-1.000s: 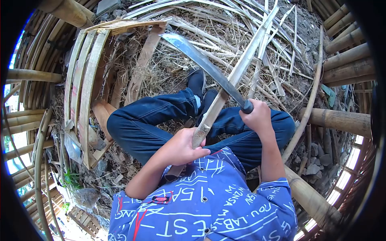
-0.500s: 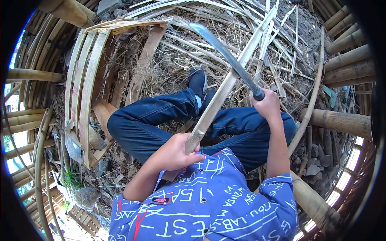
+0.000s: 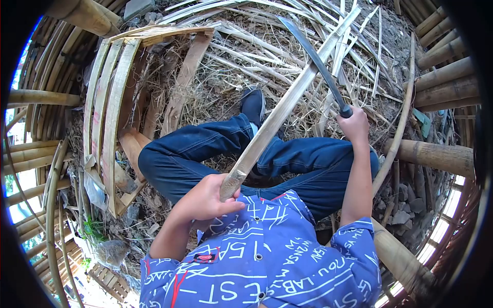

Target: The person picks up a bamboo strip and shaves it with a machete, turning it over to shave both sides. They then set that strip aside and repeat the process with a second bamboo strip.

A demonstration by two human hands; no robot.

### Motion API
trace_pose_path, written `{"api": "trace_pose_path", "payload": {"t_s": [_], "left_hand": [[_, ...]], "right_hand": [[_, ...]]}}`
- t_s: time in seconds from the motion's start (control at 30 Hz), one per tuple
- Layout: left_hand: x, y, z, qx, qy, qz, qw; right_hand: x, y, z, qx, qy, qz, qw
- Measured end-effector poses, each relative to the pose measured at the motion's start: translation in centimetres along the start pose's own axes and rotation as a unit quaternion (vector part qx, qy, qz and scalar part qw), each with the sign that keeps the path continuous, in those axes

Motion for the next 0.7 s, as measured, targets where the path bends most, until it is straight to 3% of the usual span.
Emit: {"api": "trace_pose_path", "payload": {"t_s": [0.23, 0.33, 0.5, 0.7], "left_hand": [[2.2, -1.5, -0.3, -0.017, -0.038, -0.005, 0.999], [3.4, -2.0, -0.5, 0.001, -0.05, 0.011, 0.999], [4.3, -2.2, -1.1, -0.001, -0.084, -0.006, 0.996], [5.2, -3.3, -0.6, -0.057, -0.051, -0.022, 0.997]], "right_hand": [[-1.3, 0.2, 0.2, 0.009, -0.027, 0.002, 1.0], [-2.6, -0.3, 2.6, -0.025, 0.008, 0.029, 0.999], [-3.3, -0.3, 3.2, 0.046, 0.006, -0.001, 0.999], [-3.8, -1.0, 1.4, 0.03, -0.048, -0.001, 0.998]]}}
Point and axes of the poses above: each hand's wrist, its own x-axis away from the middle knuckle, its own y-axis out of the palm, z = x × y, the point moved 10 cm from there along -x, towards the middle knuckle, and after that the axes turned 1 degree about -y, right-handed, at the moved point
